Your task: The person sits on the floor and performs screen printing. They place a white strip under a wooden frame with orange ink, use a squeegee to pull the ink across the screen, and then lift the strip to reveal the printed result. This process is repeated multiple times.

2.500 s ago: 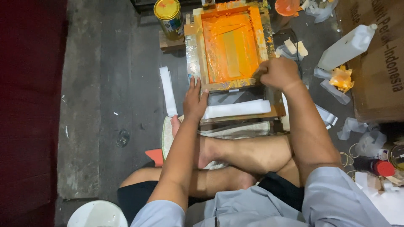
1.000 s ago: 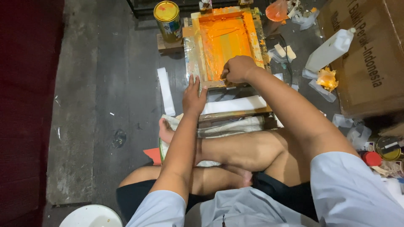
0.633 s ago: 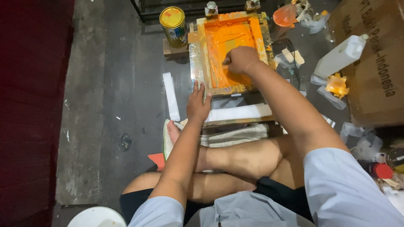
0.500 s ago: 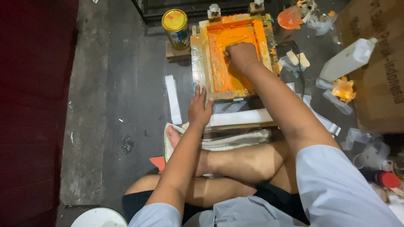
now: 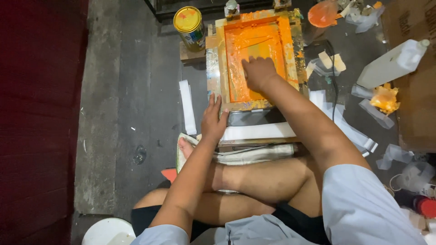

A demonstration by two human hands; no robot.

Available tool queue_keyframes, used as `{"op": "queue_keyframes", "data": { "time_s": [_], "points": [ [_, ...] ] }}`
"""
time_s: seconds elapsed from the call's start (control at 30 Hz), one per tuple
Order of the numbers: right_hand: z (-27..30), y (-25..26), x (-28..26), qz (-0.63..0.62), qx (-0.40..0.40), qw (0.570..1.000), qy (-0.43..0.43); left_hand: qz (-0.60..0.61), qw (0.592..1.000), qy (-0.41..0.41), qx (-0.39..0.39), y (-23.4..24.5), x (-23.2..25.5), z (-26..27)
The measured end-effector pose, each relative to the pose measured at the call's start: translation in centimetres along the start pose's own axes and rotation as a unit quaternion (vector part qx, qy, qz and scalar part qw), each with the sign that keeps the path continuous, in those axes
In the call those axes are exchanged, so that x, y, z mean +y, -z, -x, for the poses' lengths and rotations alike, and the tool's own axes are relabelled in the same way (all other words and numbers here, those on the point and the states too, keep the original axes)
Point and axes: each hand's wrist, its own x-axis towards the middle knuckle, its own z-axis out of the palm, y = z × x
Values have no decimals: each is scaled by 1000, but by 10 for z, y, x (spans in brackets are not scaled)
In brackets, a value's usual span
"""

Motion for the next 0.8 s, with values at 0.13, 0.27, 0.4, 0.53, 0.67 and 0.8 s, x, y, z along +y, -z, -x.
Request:
{"op": "queue_keyframes", "data": {
  "time_s": [0.13, 0.27, 0.4, 0.53, 0.67, 0.8],
  "points": [
    [44, 8, -19, 2, -36, 999, -4, -3, 1000, -12, 10, -3, -5, 0],
    [77, 20, -31, 8, -88, 996, 16, -6, 1000, -4, 13, -4, -3, 1],
    [89, 39, -32, -3, -7, 1000, 23, -15, 1000, 7, 14, -1, 2, 3],
    [78, 49, -26, -1, -4, 1000, 18, -11, 1000, -3, 19, 2, 5, 5],
    [57, 55, -21, -9, 48, 999, 15, -7, 1000, 2, 15, 1, 6, 4],
    [18, 38, -13, 28, 108, 994, 7, -14, 1000, 6, 17, 0, 4, 1]
  ]
}}
